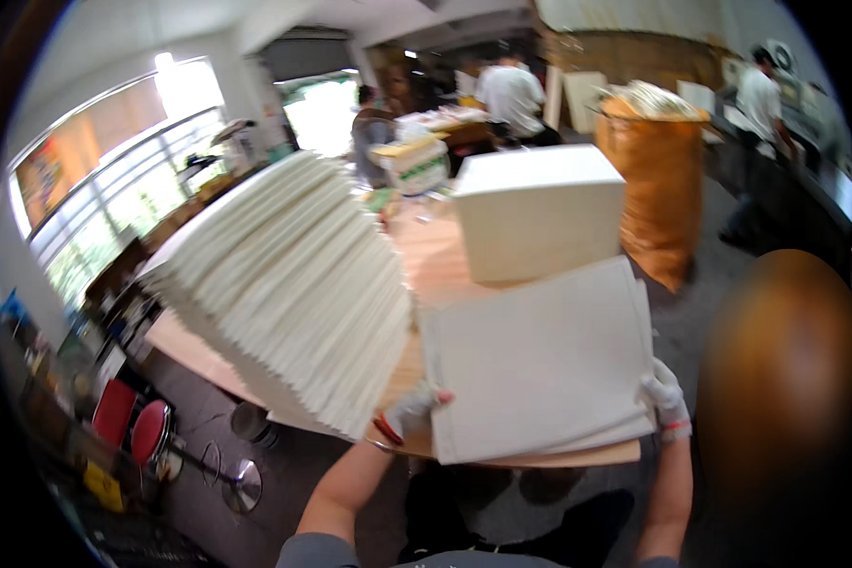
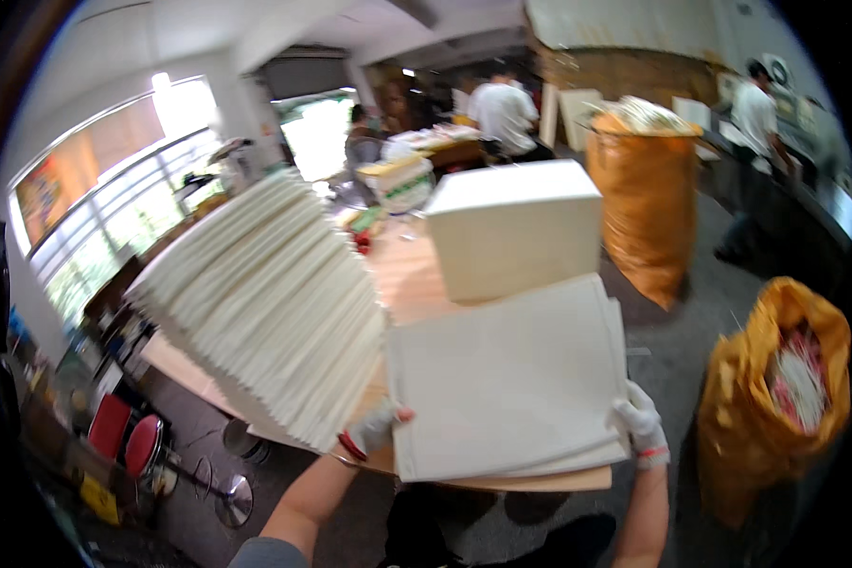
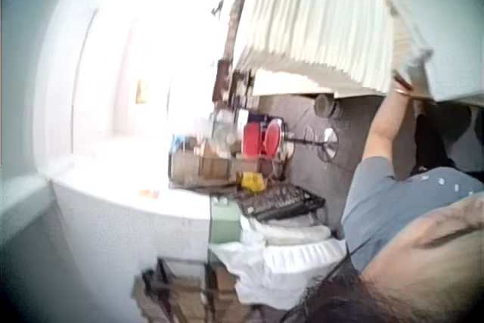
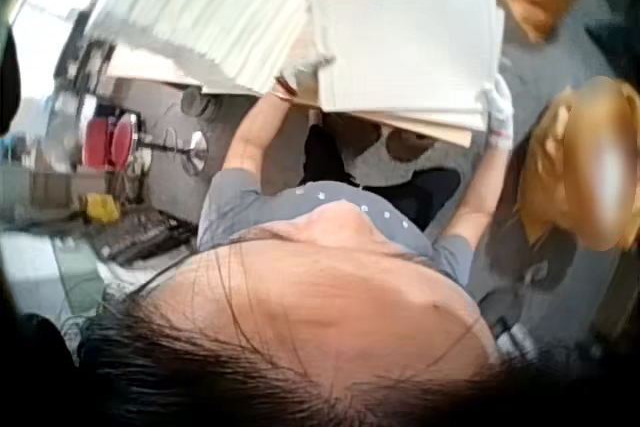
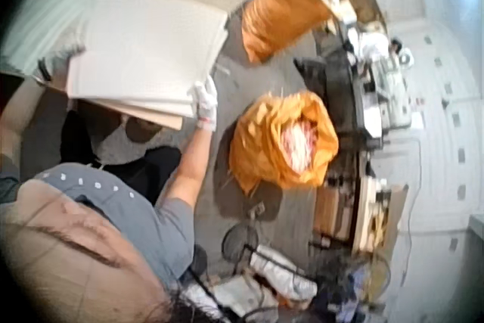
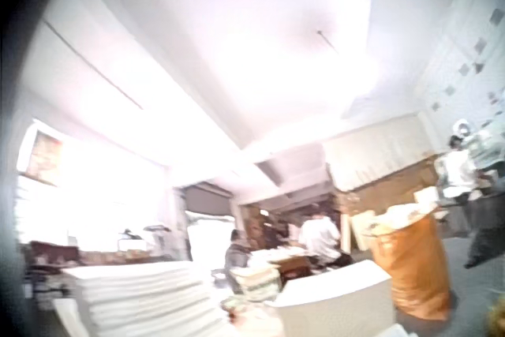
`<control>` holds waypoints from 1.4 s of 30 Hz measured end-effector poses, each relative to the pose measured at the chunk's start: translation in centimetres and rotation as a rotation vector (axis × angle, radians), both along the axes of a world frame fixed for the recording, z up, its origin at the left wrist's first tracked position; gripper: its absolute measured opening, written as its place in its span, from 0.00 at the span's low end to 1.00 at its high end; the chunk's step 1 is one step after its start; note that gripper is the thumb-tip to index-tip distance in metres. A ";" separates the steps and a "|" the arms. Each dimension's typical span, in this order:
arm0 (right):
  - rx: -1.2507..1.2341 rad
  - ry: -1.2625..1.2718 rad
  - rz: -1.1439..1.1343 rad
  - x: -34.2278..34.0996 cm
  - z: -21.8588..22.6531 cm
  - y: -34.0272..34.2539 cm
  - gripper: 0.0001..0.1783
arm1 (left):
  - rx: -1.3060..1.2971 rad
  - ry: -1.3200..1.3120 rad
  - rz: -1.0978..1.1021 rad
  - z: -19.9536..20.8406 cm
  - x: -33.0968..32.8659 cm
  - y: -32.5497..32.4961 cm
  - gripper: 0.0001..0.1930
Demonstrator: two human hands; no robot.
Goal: The person repeatedly picks up a single white sheet of paper from a large stack on a table and places it onto a smaller stack. The person wears white gloves and continues this repetitive stacking motion throughout the clip.
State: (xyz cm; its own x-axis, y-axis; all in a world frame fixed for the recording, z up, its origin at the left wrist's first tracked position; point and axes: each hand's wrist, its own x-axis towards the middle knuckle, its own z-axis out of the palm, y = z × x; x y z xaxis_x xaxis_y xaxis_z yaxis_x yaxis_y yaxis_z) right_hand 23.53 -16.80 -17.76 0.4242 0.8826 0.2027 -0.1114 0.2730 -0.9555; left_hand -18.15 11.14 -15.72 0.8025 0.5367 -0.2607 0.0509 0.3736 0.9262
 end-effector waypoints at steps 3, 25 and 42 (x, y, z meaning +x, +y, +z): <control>-0.005 -0.080 0.069 2.2 -1.0 0.0 0.26 | -0.001 -0.249 0.110 3.6 1.2 -6.3 0.38; -0.614 -0.515 -0.382 -4.9 3.7 -3.4 0.17 | 0.630 -0.891 0.925 40.5 -22.2 -0.8 0.17; -0.250 -0.027 -0.221 -6.2 0.3 -6.0 0.11 | 1.389 0.346 1.172 39.3 -30.4 9.5 0.11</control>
State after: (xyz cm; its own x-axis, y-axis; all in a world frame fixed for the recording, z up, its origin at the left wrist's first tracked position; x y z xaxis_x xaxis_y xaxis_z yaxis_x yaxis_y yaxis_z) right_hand 17.32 -22.81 -17.47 0.6085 0.7935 0.0054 -0.0493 0.0446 -0.9978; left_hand -48.59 20.68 23.59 -0.0799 0.6575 0.7493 0.5904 -0.5744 0.5670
